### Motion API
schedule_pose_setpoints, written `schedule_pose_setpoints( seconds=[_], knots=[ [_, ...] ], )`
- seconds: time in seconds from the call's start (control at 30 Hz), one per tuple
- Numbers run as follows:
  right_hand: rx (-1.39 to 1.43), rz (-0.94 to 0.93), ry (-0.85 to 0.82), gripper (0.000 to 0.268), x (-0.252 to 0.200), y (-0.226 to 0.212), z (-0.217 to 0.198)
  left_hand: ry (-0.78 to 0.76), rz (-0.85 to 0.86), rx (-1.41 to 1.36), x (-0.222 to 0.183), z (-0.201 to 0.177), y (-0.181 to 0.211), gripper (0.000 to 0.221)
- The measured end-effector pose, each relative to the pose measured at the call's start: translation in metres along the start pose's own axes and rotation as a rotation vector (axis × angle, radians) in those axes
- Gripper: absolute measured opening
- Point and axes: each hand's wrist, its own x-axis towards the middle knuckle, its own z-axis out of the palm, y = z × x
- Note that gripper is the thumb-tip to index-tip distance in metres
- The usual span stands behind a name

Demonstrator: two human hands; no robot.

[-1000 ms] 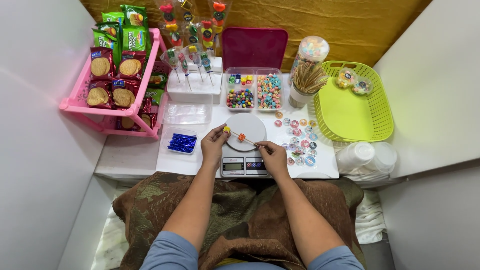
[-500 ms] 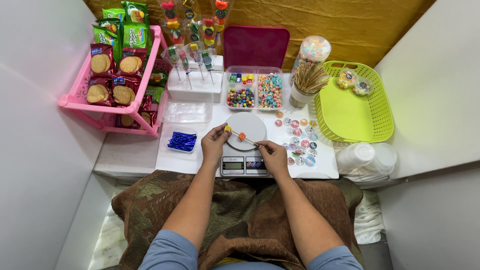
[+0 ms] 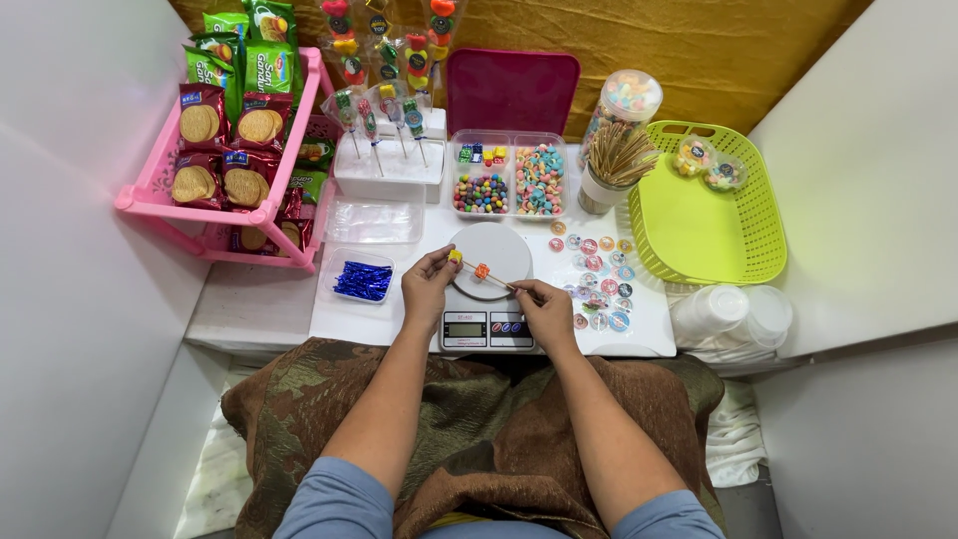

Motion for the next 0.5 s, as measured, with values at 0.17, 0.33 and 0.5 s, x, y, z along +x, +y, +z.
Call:
schedule_pose_setpoints(
  seconds=[0.17,0.33,0.5],
  knots=[
    [0.022,-0.008,-0.004,0.020,-0.0011,-0.0022,0.0003,-0.011,0.003,0.023,0.0006,-0.0008,0.0009,0.030],
    [0.065,-0.034,-0.032,0.020,-0.0002,0.0007,-0.0004,-0.020,0.008,0.005,0.0023,-0.0019,-0.0023,0.030],
    [0.077,-0.040,-0.035,0.021,0.0000,0.0021,0.0000,-0.022,0.014,-0.001,0.0045,-0.0029,-0.0058,0.030]
  ],
)
